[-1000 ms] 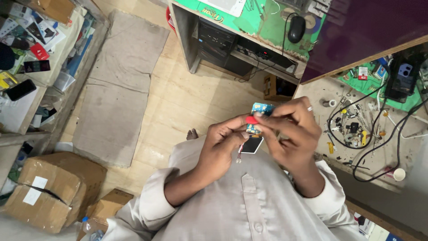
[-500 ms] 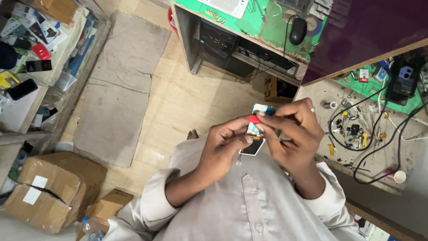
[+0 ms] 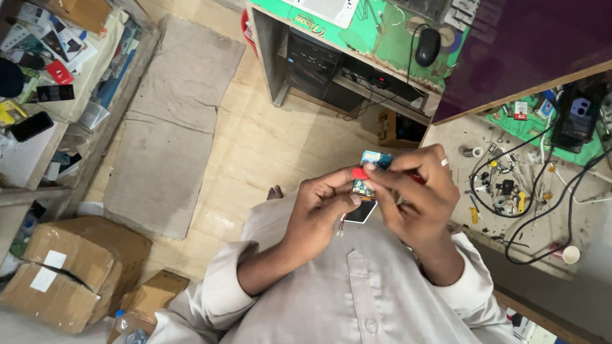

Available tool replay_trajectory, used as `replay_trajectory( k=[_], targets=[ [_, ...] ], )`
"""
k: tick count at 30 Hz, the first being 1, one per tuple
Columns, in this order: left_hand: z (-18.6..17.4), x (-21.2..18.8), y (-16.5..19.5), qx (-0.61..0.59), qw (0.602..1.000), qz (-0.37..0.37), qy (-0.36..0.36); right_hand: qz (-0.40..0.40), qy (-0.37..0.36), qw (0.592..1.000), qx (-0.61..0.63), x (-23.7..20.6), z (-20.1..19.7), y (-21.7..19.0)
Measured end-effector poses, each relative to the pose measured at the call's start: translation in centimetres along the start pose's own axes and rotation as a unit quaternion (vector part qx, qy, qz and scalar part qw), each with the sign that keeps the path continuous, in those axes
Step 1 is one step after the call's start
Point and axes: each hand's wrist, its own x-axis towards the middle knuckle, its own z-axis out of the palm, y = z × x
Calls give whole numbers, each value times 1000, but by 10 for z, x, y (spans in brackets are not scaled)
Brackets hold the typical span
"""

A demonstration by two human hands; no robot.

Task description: The person cleans a small circuit board with a red tool, then attaches a battery and a small screen. They use tweezers to connect components and test the device, which lights up. Finally, they place the assembled unit into a black plastic casing.

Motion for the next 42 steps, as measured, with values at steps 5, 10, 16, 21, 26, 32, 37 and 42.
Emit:
replay_trajectory(
  k=[5, 10, 16, 21, 26, 32, 37, 42],
  targets=[
    [-1, -1, 1, 45, 998, 30, -8, -25, 1, 1000, 2, 1, 0, 0],
    [-2, 0, -1, 32, 999, 41, -13, -35, -8, 999, 8, -2, 1, 1],
    [-2, 3, 1, 11, 999, 44, -26, -5, 0, 1000, 4, -2, -1, 1],
    [-3, 2, -1, 44, 999, 17, -3, -5, -1, 1000, -11, 1, -1, 0],
    [-9, 4, -8, 43, 997, 65, -17, -26, -2, 1000, -9, 1, 3, -1],
    [-9, 4, -9, 33, 999, 38, 9, -49, -15, 999, -14, 2, 2, -1],
    [-6, 4, 0, 55, 997, 54, -8, -37, -7, 999, -22, 3, 3, -1],
    [-5, 4, 1, 38, 998, 40, -11, -24, -5, 999, -33, 4, 0, 0]
  ],
)
